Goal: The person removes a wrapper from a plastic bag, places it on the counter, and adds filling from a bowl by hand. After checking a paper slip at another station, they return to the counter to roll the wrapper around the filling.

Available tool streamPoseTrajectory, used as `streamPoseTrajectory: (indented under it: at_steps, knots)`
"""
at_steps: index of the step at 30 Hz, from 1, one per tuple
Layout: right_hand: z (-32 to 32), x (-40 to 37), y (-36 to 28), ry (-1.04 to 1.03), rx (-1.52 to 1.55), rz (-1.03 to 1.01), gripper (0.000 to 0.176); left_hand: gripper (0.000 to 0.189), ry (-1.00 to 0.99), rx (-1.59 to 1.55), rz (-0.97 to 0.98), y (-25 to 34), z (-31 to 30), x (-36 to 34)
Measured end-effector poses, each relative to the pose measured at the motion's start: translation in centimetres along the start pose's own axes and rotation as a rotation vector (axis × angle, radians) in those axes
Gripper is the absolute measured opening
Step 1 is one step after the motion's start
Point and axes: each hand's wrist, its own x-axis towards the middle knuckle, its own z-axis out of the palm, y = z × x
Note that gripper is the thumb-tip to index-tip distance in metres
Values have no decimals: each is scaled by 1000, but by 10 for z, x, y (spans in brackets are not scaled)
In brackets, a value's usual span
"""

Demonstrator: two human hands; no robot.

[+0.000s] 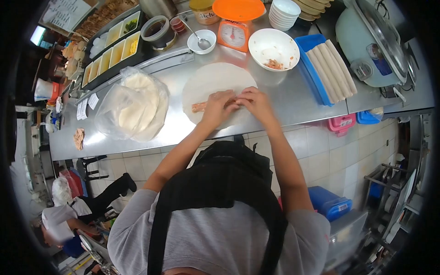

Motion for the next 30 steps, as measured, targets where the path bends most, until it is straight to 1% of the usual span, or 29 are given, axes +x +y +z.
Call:
streamPoseTrajectory:
  at_steps: [2,3,5,6,8,9,11,12,14,15,17,18,20,21,23,24,25,26,28,29,30]
  knots:
    - [8,4,15,-5,-266,-137,18,35,-111,-13,-3,0,-2,3]
    - [7,3,12,0,-257,-140,18,35,-116,-3,0,0,0,3]
    - [2,2,4,69,-29,-41,17,23,-101,58,33,-1,4,4]
    - [-1,2,5,70,-23,-45,17,23,-101,65,34,5,2,8]
    - [-8,-2,10,101,132,5,17,21,-59,-35,-75,16,-1,12]
    - [-8,-3,14,99,136,7,17,21,-62,-32,-79,14,2,13]
    - [-8,-2,23,43,-98,-79,20,36,-263,50,-123,9,9,17]
    - [-8,-3,26,41,-96,-81,20,36,-262,53,-125,14,8,17]
    - [-9,-3,33,78,242,76,22,56,-162,42,-134,24,4,18]
    - [-12,-2,31,73,247,78,22,56,-162,46,-140,19,8,18]
    - [-20,-4,28,159,206,101,22,69,-227,80,-59,7,22,14]
    - [-22,-3,24,152,210,101,22,69,-226,84,-66,9,21,14]
    - [-22,0,16,179,327,106,20,70,-215,-26,-132,12,15,14]
    - [-20,2,16,171,333,106,20,70,-213,-19,-139,9,7,11]
    - [-11,7,17,57,289,-5,20,71,-55,49,-131,-5,-26,-3]
    - [-8,9,22,54,306,-3,20,71,-57,4,-211,-13,-45,-13]
    - [-5,11,28,16,163,-112,20,71,-57,-41,-292,-21,-61,-22]
    - [-2,13,34,-28,20,-223,20,71,-56,-27,-306,-26,-69,-31]
    - [-8,14,32,-76,25,-198,22,66,-100,-134,-415,-37,-79,-45]
    - [-9,13,30,-108,16,-161,25,60,-86,-136,-395,-43,-77,-49]
    - [-10,13,20,-120,29,-161,25,60,-85,-126,-410,-41,-78,-48]
